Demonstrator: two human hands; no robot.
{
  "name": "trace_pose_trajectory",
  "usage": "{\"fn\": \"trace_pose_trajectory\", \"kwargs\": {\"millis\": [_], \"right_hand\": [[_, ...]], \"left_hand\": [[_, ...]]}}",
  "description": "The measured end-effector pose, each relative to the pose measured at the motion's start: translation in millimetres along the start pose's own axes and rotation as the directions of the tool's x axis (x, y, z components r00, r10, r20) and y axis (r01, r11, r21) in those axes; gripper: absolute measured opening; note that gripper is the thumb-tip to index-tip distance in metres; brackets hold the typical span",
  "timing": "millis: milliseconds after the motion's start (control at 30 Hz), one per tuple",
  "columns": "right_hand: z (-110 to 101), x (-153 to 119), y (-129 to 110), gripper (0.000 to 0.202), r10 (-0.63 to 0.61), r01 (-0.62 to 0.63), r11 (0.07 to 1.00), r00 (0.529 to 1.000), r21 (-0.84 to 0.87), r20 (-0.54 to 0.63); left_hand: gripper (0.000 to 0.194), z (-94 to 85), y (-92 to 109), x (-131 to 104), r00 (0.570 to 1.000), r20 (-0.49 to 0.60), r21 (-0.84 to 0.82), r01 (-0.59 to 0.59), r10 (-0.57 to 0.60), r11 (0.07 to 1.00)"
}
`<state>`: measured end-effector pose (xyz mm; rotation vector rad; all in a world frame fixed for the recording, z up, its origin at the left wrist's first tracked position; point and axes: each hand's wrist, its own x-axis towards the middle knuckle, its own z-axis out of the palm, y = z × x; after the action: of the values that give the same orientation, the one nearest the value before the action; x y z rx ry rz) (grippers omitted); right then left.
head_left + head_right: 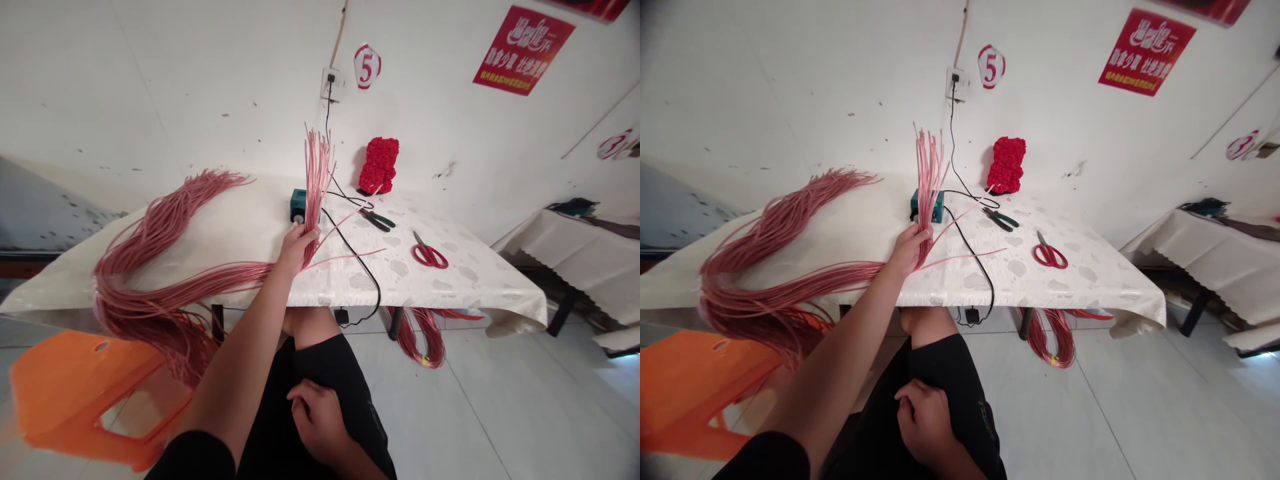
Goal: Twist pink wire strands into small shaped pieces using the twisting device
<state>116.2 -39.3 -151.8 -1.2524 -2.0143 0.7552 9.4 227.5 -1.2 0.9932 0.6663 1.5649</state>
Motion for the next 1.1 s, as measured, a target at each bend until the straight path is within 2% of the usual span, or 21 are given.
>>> {"fn": "trace_pose_trajectory", "kwargs": {"millis": [333,600,867,1100], "right_hand": [[-2.5,0.0,-3.1,0.026,0.007,-0.007,1.000,1.000,0.003,0.010],[0.2,-0.3,-0.1,0.026,0.006,-0.006,1.000,1.000,0.010,0.002],[-1.7,-0.2,-3.0,0.026,0.017,-0.017,1.000,1.000,-0.003,0.012],[-2.1,0.6,-3.0,0.026,0.018,-0.018,1.000,1.000,-0.014,0.009]], "left_hand": [[0.021,0.9,1.3,-1.1,1.000,0.008,-0.033,0.001,-0.001,0.999],[0.016,-1.8,-3.3,0.9,0.999,0.031,0.019,-0.014,0.014,1.000],[0.021,-1.9,-3.6,1.1,0.999,0.048,0.078,-0.014,0.010,0.997],[0.023,-0.3,-1.8,-0.2,0.998,0.053,0.064,-0.023,0.020,0.998]]}}
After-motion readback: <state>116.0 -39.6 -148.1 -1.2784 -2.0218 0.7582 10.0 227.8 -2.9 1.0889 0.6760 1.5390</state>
